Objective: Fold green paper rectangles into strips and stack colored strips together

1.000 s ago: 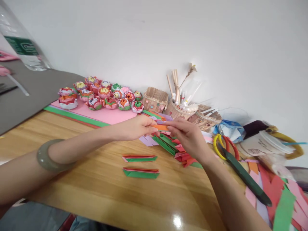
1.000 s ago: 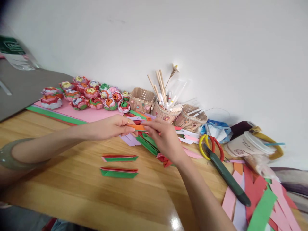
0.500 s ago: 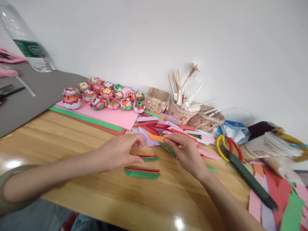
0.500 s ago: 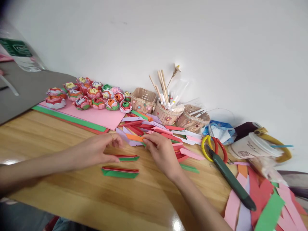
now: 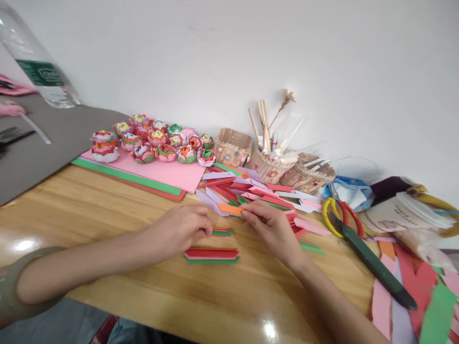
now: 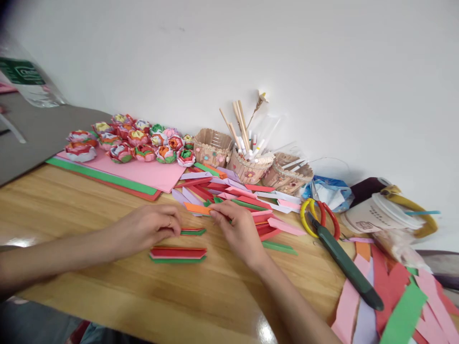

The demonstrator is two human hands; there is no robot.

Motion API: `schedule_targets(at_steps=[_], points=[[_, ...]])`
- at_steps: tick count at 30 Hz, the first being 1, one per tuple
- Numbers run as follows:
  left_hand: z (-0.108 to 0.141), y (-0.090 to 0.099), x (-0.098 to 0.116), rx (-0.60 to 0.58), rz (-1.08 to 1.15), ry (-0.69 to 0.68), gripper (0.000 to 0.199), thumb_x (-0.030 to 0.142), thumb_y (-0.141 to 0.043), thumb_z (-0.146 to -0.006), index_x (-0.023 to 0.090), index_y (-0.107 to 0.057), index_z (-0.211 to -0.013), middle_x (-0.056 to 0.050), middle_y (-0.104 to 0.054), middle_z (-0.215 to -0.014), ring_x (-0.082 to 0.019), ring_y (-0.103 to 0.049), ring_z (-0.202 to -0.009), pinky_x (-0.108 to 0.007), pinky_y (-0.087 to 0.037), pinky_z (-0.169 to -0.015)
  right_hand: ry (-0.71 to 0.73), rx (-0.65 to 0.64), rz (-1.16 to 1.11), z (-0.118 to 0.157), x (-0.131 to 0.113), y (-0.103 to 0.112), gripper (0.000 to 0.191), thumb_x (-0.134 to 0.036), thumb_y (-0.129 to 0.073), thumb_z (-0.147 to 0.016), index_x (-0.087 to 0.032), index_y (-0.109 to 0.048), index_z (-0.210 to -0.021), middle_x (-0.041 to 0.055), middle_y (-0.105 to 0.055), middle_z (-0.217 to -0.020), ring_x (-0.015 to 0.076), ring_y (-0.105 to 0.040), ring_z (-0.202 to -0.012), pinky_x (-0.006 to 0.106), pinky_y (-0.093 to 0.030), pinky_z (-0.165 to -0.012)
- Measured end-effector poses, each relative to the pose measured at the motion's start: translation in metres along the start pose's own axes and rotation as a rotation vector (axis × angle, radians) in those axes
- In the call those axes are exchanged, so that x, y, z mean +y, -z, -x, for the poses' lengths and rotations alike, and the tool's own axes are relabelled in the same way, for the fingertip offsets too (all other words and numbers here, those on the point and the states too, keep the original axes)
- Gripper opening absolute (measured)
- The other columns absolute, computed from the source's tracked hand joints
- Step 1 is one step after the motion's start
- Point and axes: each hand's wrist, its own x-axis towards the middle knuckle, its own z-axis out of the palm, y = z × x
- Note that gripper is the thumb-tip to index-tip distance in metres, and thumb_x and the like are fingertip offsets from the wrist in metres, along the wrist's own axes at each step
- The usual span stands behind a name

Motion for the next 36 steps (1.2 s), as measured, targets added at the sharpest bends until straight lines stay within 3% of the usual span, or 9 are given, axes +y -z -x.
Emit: schedule_targets(at_steps=[3, 8, 17, 21, 25, 29, 36], points=[[0.001, -0.001, 0.0, -0.003, -0.093, -0.057, 0.024, 0.009, -0.046, -0.088, 0.017, -0.068, -0.083, -0.004, -0.066, -0.093, -0.017, -0.061, -0.087, -0.025, -0.045, -0.075, -0.024, 0.013, -0.023, 0.001, 0.001, -0.001, 0.024, -0.037, -0.053, -0.089, -0.021, -0.066, -0.076, 0.0025, -0.062, -0.068, 0.0178, -0.057, -0.067, 0.03, -0.045, -0.065], [0.002, 0.0, 0.003, -0.038, -0.242, -0.09, 0.02, 0.011, -0.048, -0.089, 0.013, -0.068, -0.087, -0.009, -0.066, -0.091, -0.021, -0.063, -0.081, -0.03, -0.048, -0.072, -0.112, 0.093, -0.062, 0.001, 0.003, -0.001, 0.021, -0.036, -0.056, -0.085, -0.02, -0.069, -0.082, 0.0041, -0.066, -0.077, 0.0198, -0.059, -0.074, 0.032, -0.045, -0.07], [-0.003, 0.0, 0.009, -0.019, -0.258, -0.012, 0.041, -0.005, -0.047, -0.08, 0.013, -0.062, -0.113, -0.015, -0.066, -0.108, -0.029, -0.06, -0.104, -0.041, -0.047, -0.088, -0.242, 0.152, -0.239, 0.004, -0.011, 0.0, 0.026, -0.044, -0.062, -0.079, -0.018, -0.069, -0.081, 0.0016, -0.065, -0.071, 0.0181, -0.058, -0.069, 0.029, -0.045, -0.062], [-0.008, 0.005, 0.002, 0.077, -0.117, 0.118, 0.031, 0.002, -0.048, -0.081, 0.013, -0.066, -0.103, -0.014, -0.068, -0.105, -0.029, -0.062, -0.1, -0.042, -0.047, -0.085, -0.289, 0.153, -0.334, 0.006, -0.022, 0.002, 0.028, -0.046, -0.065, -0.077, -0.018, -0.067, -0.08, 0.0012, -0.064, -0.07, 0.0161, -0.055, -0.065, 0.026, -0.041, -0.056], [-0.013, 0.012, -0.007, 0.208, 0.14, 0.248, 0.021, 0.011, -0.052, -0.076, 0.016, -0.066, -0.09, -0.006, -0.07, -0.082, -0.022, -0.066, -0.076, -0.032, -0.05, -0.07, -0.331, 0.164, -0.452, 0.007, -0.027, 0.0, 0.028, -0.046, -0.066, -0.076, -0.018, -0.064, -0.076, 0.0005, -0.062, -0.068, 0.0143, -0.052, -0.063, 0.025, -0.039, -0.057], [-0.02, 0.013, -0.004, 0.342, 0.494, 0.307, 0.02, 0.026, -0.056, -0.075, 0.016, -0.061, -0.092, -0.002, -0.068, -0.078, -0.017, -0.065, -0.067, -0.026, -0.05, -0.058, -0.352, 0.196, -0.607, 0.007, -0.025, -0.013, 0.029, -0.048, -0.066, -0.076, -0.019, -0.061, -0.073, -0.0001, -0.059, -0.069, 0.0142, -0.051, -0.065, 0.028, -0.042, -0.065], [-0.039, -0.002, 0.026, 0.498, 0.941, 0.318, 0.025, 0.024, -0.062, -0.069, 0.014, -0.056, -0.091, 0.0, -0.065, -0.075, -0.016, -0.064, -0.075, -0.029, -0.052, -0.074, -0.389, 0.239, -0.85, 0.008, -0.026, -0.035, 0.032, -0.05, -0.072, -0.068, -0.02, -0.063, -0.074, 0.0021, -0.062, -0.074, 0.0171, -0.057, -0.072, 0.031, -0.047, -0.073]])
